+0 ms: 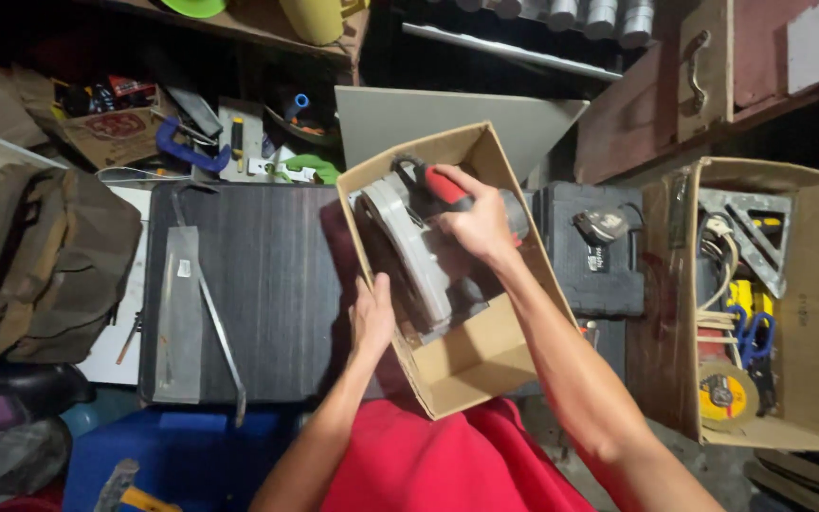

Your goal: Organizing various power and hand tools by placing them into cardboard boxes.

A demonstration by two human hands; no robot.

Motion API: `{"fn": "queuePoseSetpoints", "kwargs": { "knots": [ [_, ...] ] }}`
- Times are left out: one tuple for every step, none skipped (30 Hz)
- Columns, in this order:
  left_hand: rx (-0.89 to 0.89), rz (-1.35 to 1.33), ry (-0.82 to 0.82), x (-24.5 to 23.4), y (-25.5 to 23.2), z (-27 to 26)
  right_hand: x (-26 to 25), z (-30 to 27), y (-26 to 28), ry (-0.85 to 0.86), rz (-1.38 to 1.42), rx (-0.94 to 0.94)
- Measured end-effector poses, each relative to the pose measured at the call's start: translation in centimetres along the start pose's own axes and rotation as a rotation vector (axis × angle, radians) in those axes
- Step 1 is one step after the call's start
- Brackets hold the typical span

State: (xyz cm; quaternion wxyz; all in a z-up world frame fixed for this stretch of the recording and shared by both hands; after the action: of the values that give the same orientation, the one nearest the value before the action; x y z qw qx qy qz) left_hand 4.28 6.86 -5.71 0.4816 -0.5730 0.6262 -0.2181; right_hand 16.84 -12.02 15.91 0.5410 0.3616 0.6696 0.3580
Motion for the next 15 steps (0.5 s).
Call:
{"fn": "queuePoseSetpoints", "kwargs": {
  "knots": [
    [0.002, 0.001, -0.004, -0.3, -0.4, -0.1, 0.2, 0.4, -0.8, 0.001, 0.003, -0.003],
    [0.022, 0.028, 0.001, -0.4, -1.0, -0.2, 0.2, 0.7, -0.4, -0.018, -0.038, -0.149],
    [0.04, 0.056, 0.013, -0.1, -1.4, -0.5, 0.0, 0.5, -0.2, -0.039, -0.08, -0.287],
    [0.039, 0.058, 0.017, -0.1, -1.3, -0.6, 0.0, 0.4, -0.4, -0.041, -0.08, -0.283],
    [0.031, 0.051, 0.018, 0.0, -1.2, -0.5, -0.1, 0.3, -0.6, -0.061, -0.095, -0.274],
    [0.023, 0.043, 0.019, 0.1, -1.1, -0.4, -0.2, 0.2, -0.8, -0.081, -0.109, -0.265],
    [0.026, 0.045, 0.022, 0.1, -1.0, -0.4, -0.2, 0.1, -1.0, -0.086, -0.109, -0.264],
    [0.043, 0.046, 0.004, 0.0, -1.0, -0.3, -0.5, 0.1, -1.3, -0.121, -0.13, -0.246],
    [0.059, 0.046, -0.014, 0.0, -1.0, -0.3, -0.8, 0.1, -1.6, -0.154, -0.152, -0.228],
    [0.06, 0.047, -0.012, 0.1, -1.2, -0.4, -0.8, 0.1, -1.9, -0.157, -0.152, -0.227],
    [0.066, 0.042, -0.02, 0.1, -1.3, -0.5, -1.1, 0.1, -2.2, -0.182, -0.161, -0.219],
    [0.071, 0.038, -0.028, 0.0, -1.4, -0.6, -1.3, 0.0, -2.6, -0.207, -0.171, -0.211],
    [0.072, 0.04, -0.023, -0.1, -1.4, -0.6, -1.3, -0.2, -2.6, -0.21, -0.171, -0.207],
    [0.067, 0.032, -0.021, -0.2, -1.4, -0.7, -1.4, -0.4, -2.7, -0.221, -0.164, -0.201],
    [0.065, 0.024, -0.017, -0.2, -1.5, -0.6, -1.6, -0.6, -2.8, -0.235, -0.158, -0.196]
  ]
}}
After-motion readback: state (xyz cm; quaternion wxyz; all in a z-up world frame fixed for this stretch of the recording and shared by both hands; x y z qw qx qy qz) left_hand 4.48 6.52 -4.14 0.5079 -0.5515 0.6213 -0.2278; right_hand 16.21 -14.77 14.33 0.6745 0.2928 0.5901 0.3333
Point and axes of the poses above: each hand's wrist, its own z-axis towards the middle knuckle, its own x-axis out of the palm, y = z × x, the point moved 9 cm from there along z, towards the middle knuckle, and after that the axes turned 3 degrees about y, right-handed, at the moved point
